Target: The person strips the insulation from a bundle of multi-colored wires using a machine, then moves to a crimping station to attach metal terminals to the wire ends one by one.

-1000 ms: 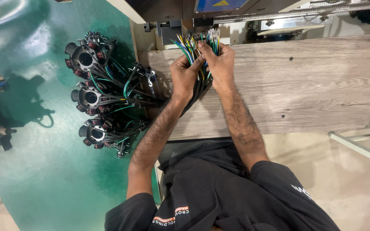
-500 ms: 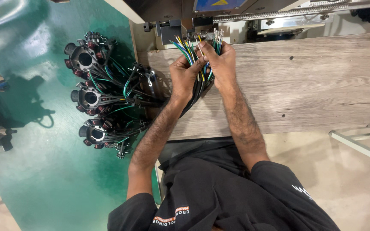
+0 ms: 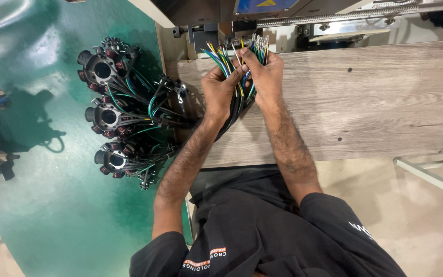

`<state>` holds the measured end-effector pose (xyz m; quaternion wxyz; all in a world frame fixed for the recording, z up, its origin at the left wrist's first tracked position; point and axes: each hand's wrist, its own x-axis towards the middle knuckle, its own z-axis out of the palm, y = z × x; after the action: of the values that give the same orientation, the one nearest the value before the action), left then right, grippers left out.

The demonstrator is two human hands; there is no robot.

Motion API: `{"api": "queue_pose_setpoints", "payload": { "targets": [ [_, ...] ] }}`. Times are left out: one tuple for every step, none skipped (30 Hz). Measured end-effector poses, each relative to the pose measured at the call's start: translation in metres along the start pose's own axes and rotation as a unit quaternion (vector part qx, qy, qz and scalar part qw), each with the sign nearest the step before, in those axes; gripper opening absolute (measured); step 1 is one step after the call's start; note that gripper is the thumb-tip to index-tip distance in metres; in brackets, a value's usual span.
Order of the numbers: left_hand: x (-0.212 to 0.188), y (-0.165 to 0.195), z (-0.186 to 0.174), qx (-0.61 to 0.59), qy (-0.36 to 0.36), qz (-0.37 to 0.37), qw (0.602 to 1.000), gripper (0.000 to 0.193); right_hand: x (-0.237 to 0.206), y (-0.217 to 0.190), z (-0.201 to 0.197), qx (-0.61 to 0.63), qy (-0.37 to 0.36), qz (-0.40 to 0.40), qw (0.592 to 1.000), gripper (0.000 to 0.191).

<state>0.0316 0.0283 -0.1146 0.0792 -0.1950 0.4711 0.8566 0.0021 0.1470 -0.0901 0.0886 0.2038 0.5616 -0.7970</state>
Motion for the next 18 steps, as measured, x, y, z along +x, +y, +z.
{"api": "queue_pose_setpoints", "payload": {
  "targets": [
    [0.0004,-0.0002,-0.0002,-0.003,-0.002,0.002,1.0,0.01,0.0003,0.0003,0.0007,-0.006,0.003,0.0,1.0,0.021],
    [0.0008,-0.0009,-0.0006,-0.001,-0.001,0.0,1.0,0.01,0.0006,0.001,0.0009,-0.012,0.007,0.0,1.0,0.021],
    [0.0014,-0.0011,-0.0009,0.0,0.0,-0.002,1.0,0.01,0.001,0.0014,0.0011,-0.017,0.011,0.0,1.0,0.021],
    [0.0017,-0.0013,-0.0012,0.002,0.002,-0.003,1.0,0.01,0.0013,0.002,0.0016,-0.018,0.013,-0.002,1.0,0.021],
    [0.0022,-0.0014,-0.0012,0.002,0.0,-0.001,1.0,0.011,0.0017,0.0025,0.0021,-0.019,0.014,-0.005,1.0,0.021],
    [0.0027,-0.0012,-0.0011,0.001,-0.001,0.001,1.0,0.011,0.0022,0.0027,0.0022,-0.019,0.016,-0.007,1.0,0.021],
    [0.0029,-0.0011,-0.001,0.0,-0.002,0.002,1.0,0.012,0.0025,0.0028,0.0018,-0.037,0.012,-0.004,0.999,0.021],
    [0.0035,-0.0004,-0.0008,0.008,-0.003,0.007,1.0,0.012,0.0034,0.0023,0.0015,-0.055,0.007,-0.002,0.998,0.021],
    [0.0036,0.0001,-0.0005,0.014,-0.005,0.012,1.0,0.012,0.0038,0.0019,0.0009,-0.073,0.002,0.0,0.997,0.021],
    [0.0037,0.0006,0.0,0.021,-0.007,0.017,1.0,0.013,0.0045,0.0017,0.0014,-0.056,-0.009,-0.02,0.998,0.02],
    [0.0036,0.0012,0.0005,0.02,-0.007,0.016,1.0,0.014,0.005,0.0018,0.0026,-0.038,-0.019,-0.038,0.998,0.019],
    [0.0031,0.0013,0.0012,0.018,-0.007,0.014,1.0,0.015,0.0044,0.0019,0.0031,-0.02,-0.029,-0.056,0.998,0.019],
    [0.0031,0.0012,0.0022,0.016,-0.008,0.013,1.0,0.017,0.0035,0.0015,0.0032,-0.026,-0.011,-0.042,0.999,0.019],
    [0.0034,0.0013,0.0031,0.017,-0.008,0.015,1.0,0.016,0.0027,0.0009,0.0035,-0.033,0.006,-0.029,0.999,0.019],
    [0.0031,0.0012,0.0037,0.019,-0.007,0.016,1.0,0.015,0.0014,0.0005,0.0039,-0.04,0.023,-0.015,0.999,0.019],
    [0.0032,0.001,0.0043,0.021,-0.006,0.018,1.0,0.014,0.0007,-0.0001,0.0046,-0.038,0.029,-0.015,0.999,0.018],
    [0.0036,0.001,0.0049,0.024,-0.008,0.022,0.999,0.014,0.0,-0.0008,0.0053,-0.036,0.034,-0.015,0.999,0.018],
    [0.0044,0.0009,0.0054,0.027,-0.01,0.027,0.999,0.014,-0.0005,-0.0015,0.0059,-0.034,0.04,-0.016,0.998,0.018]
  ]
}}
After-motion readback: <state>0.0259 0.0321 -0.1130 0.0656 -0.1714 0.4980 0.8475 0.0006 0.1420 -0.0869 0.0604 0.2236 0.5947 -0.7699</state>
